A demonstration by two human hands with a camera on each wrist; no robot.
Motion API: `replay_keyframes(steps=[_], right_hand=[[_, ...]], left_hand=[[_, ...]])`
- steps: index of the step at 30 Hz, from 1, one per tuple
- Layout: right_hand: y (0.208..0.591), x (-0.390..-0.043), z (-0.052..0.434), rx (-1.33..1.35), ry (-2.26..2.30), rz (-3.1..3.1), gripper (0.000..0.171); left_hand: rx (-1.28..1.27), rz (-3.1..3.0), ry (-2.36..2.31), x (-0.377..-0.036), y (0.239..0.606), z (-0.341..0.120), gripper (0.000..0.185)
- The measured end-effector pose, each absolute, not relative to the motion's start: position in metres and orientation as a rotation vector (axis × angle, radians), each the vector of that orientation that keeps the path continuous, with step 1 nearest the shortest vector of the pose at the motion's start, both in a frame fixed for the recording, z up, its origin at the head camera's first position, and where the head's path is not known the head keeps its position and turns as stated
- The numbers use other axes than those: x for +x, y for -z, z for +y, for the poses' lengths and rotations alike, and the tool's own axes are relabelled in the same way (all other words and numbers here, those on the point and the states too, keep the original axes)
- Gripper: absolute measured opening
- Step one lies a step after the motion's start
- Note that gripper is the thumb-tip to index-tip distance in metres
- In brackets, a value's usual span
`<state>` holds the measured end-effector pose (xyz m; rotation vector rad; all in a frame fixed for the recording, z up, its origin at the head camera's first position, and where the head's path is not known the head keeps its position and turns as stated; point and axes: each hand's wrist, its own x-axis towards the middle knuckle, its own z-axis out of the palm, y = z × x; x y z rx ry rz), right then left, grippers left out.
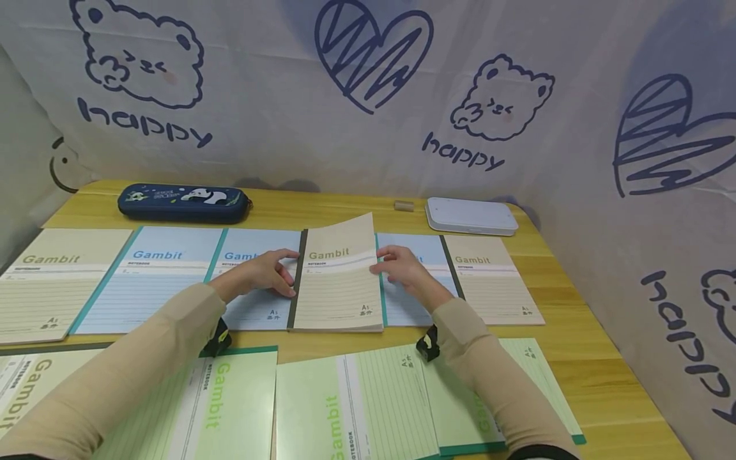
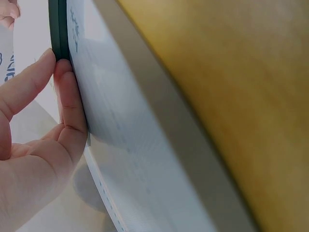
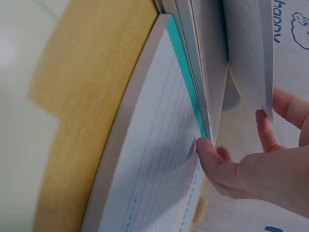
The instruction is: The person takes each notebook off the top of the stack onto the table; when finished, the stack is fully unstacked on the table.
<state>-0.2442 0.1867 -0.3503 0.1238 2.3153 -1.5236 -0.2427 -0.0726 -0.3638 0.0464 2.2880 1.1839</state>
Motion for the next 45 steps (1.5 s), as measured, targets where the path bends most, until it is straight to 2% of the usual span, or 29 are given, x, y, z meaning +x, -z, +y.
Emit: replay_keyframes(steps=[8, 24, 31, 39, 45], right_hand=[[0.347, -0.240, 0.192, 0.074, 1.679, 2.187, 0.025], [0.343, -0.237, 0.206, 0.036, 1.696, 2.075, 0.026], [0.333, -0.241, 0.215, 0.055, 1.902, 1.981, 0.022], [0.325, -0.251, 0.209, 0.080, 2.133, 1.846, 0.034], [0.325, -0.264, 0.190, 0.202, 2.248, 1.798, 0.042]], left_hand=[[0.093, 2.269, -1.185, -0.241, 0.360, -0.073, 0.081], [0.079, 2.292, -1.179, -0.242, 0.365, -0.073, 0.079], [0.092, 2.283, -1.197, -0.243, 0.366, -0.074, 0.079], [0.104, 2.294, -1.206, -0.244, 0.366, -0.075, 0.078], [0.106, 2.303, -1.201, -0.245, 0.367, -0.075, 0.079]])
